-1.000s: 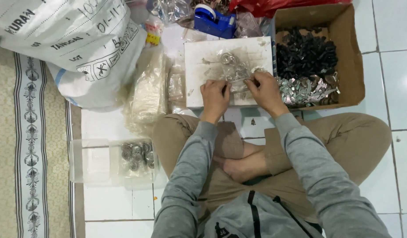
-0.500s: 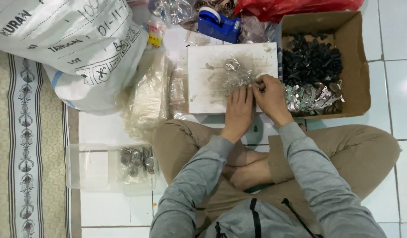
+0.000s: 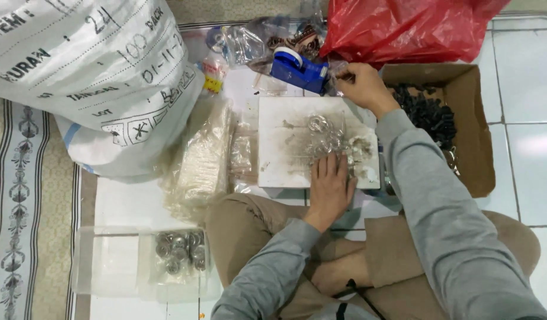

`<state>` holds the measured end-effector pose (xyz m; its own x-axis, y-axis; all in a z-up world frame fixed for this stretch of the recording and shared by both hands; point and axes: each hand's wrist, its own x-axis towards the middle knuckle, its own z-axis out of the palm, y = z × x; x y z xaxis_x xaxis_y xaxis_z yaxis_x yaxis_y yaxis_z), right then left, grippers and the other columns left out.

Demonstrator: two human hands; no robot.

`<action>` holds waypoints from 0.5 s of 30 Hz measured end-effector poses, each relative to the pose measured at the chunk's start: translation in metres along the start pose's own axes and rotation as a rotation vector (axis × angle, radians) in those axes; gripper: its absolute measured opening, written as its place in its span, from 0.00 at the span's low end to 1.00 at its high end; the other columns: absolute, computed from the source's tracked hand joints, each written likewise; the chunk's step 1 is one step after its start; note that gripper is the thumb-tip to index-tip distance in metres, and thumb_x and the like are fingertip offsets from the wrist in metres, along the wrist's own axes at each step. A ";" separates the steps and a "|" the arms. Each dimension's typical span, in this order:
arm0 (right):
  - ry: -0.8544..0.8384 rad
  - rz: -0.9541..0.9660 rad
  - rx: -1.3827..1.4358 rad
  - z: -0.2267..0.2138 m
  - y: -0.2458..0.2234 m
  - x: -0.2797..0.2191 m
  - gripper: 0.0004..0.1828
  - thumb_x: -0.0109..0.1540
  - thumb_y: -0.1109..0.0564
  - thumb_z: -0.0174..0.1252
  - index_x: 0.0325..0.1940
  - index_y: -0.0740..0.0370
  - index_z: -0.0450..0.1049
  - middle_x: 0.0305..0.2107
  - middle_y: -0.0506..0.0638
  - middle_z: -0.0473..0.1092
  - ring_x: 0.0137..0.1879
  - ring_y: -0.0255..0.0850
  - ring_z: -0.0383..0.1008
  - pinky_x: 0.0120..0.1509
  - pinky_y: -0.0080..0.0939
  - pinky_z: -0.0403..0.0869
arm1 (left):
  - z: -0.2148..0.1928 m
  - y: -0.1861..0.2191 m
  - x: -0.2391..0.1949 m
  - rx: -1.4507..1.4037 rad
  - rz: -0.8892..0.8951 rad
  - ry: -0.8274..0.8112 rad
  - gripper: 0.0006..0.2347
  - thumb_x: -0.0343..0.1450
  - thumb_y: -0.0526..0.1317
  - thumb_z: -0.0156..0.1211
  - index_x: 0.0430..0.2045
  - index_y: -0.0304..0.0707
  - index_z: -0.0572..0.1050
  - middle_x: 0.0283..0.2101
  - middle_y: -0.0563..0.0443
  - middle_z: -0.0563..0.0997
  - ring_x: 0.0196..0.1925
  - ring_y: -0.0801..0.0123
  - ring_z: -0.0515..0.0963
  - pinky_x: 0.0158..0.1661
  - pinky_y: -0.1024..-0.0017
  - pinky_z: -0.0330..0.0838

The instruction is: The person sits on the floor and packs small metal washers into clear plastic bags. They place the washers into a bag, seal it with a tape dispenser, and set the finished bag aside. The person repeats this process with additional washers from a nearby box.

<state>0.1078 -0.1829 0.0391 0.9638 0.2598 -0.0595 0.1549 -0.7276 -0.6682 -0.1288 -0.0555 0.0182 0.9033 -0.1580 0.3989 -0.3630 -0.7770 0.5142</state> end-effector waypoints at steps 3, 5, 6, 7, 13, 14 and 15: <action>-0.054 0.004 -0.003 0.005 -0.022 0.036 0.15 0.62 0.59 0.60 0.52 0.69 0.78 0.39 0.58 0.78 0.40 0.46 0.77 0.47 0.42 0.75 | -0.021 0.010 0.010 -0.124 -0.105 -0.074 0.25 0.70 0.42 0.56 0.57 0.18 0.67 0.56 0.28 0.67 0.55 0.41 0.66 0.60 0.53 0.58; -0.086 0.021 -0.031 0.017 -0.013 0.057 0.15 0.63 0.59 0.60 0.52 0.68 0.78 0.41 0.57 0.78 0.42 0.47 0.77 0.49 0.44 0.75 | -0.020 0.009 0.010 -0.137 -0.115 -0.067 0.25 0.70 0.42 0.56 0.58 0.18 0.67 0.57 0.28 0.67 0.56 0.40 0.66 0.61 0.52 0.58; -0.115 0.038 -0.060 0.023 -0.009 0.067 0.15 0.63 0.59 0.60 0.53 0.67 0.78 0.43 0.57 0.78 0.44 0.48 0.77 0.52 0.45 0.75 | -0.020 0.009 0.011 -0.151 -0.121 -0.059 0.25 0.69 0.41 0.57 0.58 0.18 0.67 0.58 0.27 0.67 0.56 0.39 0.66 0.62 0.51 0.58; -0.122 0.040 -0.057 0.025 -0.010 0.072 0.15 0.63 0.59 0.60 0.53 0.67 0.78 0.43 0.57 0.78 0.44 0.48 0.77 0.52 0.45 0.75 | -0.018 0.007 0.010 -0.150 -0.128 -0.063 0.25 0.69 0.41 0.57 0.58 0.18 0.67 0.58 0.27 0.67 0.56 0.39 0.66 0.62 0.51 0.58; -0.265 0.110 -0.170 0.030 -0.012 0.089 0.16 0.67 0.55 0.58 0.54 0.67 0.79 0.42 0.59 0.78 0.39 0.49 0.78 0.48 0.47 0.76 | -0.024 0.006 0.015 -0.226 -0.148 -0.070 0.24 0.68 0.40 0.58 0.56 0.17 0.67 0.56 0.28 0.66 0.54 0.40 0.65 0.61 0.52 0.56; -0.273 0.144 -0.156 0.030 -0.013 0.088 0.15 0.66 0.56 0.58 0.53 0.67 0.79 0.39 0.58 0.78 0.36 0.47 0.77 0.46 0.46 0.76 | -0.025 0.006 0.015 -0.216 -0.152 -0.082 0.25 0.68 0.41 0.58 0.56 0.17 0.67 0.56 0.28 0.67 0.54 0.41 0.65 0.60 0.52 0.57; -0.277 0.175 -0.142 0.029 -0.014 0.089 0.14 0.66 0.57 0.58 0.52 0.66 0.79 0.36 0.56 0.77 0.34 0.45 0.75 0.44 0.45 0.76 | -0.026 0.006 0.017 -0.204 -0.151 -0.089 0.26 0.68 0.41 0.58 0.57 0.17 0.67 0.55 0.28 0.67 0.53 0.41 0.65 0.59 0.53 0.57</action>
<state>0.1854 -0.1310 0.0217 0.8862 0.2713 -0.3757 0.0400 -0.8524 -0.5214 -0.1214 -0.0470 0.0475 0.9640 -0.1098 0.2422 -0.2530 -0.6587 0.7086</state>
